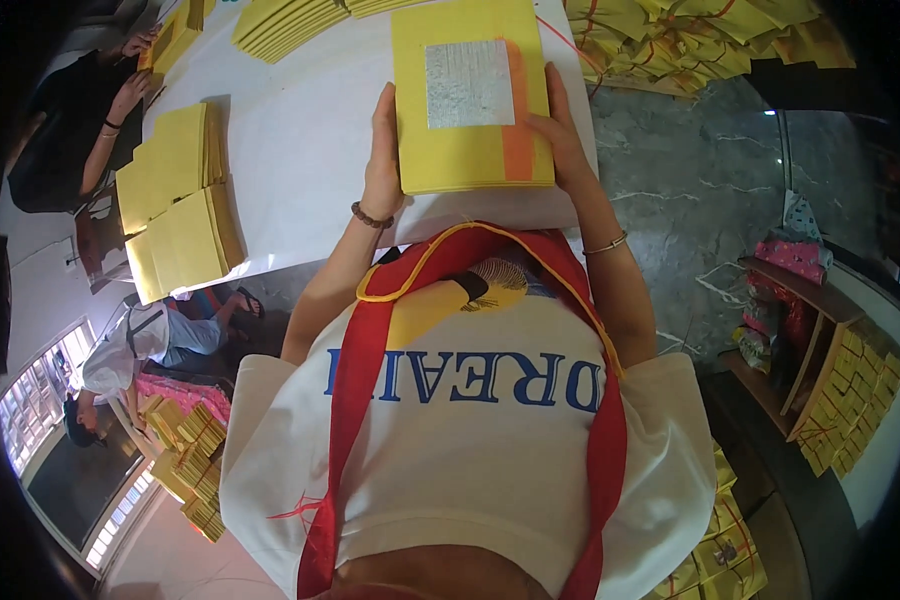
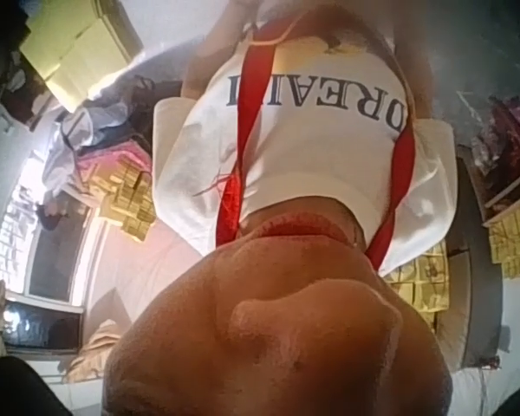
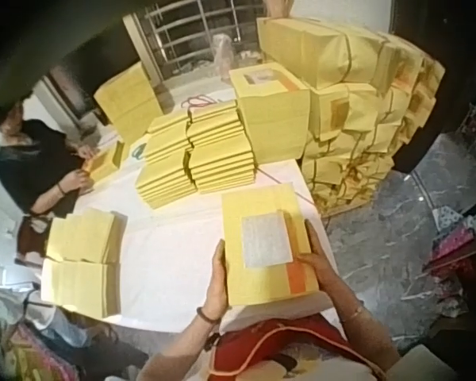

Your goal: The person is folding and stacking individual sheets of yellow paper into bundles.

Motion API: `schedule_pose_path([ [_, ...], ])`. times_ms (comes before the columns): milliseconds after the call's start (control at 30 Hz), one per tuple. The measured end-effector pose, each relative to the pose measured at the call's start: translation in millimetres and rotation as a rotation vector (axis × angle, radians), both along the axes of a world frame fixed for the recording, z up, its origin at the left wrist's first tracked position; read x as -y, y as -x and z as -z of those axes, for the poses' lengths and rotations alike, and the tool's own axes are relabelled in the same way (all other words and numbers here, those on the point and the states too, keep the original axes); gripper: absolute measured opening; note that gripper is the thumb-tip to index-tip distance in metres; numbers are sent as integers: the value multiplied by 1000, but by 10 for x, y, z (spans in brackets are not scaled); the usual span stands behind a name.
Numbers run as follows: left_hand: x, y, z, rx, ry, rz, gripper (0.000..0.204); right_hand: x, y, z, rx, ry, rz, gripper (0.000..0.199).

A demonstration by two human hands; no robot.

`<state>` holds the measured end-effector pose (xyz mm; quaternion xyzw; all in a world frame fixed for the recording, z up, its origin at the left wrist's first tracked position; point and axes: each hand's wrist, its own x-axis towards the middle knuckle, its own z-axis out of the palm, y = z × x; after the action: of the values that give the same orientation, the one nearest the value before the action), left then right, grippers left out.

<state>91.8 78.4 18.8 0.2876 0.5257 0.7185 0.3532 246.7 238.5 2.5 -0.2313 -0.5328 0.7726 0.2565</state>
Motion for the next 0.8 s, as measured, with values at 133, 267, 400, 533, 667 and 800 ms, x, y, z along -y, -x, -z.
schedule_pose_path([
  [133, 163, 285, -357, -890, 186, 5, 55, -108, -207, -92, 31, -461, 54, 49],
  [267, 164, 257, -666, -1462, 243, 347, 50, -135, -273, -210, 162, -882, -142, 20],
  [400, 152, 289, -662, -1487, 228, 390, 46, -65, -276, -134, 113, -594, -104, 19],
  [533, 137, 256, -713, -1589, 224, 415, 43, -43, -264, -85, 124, -552, -55, 18],
  [667, 127, 266, -692, -1671, 135, 389, 37, -15, -234, -89, 114, -487, -23, 18],
  [800, 88, 293, -704, -1640, 62, 355, 33, -14, -227, -106, 101, -449, -29, 20],
])
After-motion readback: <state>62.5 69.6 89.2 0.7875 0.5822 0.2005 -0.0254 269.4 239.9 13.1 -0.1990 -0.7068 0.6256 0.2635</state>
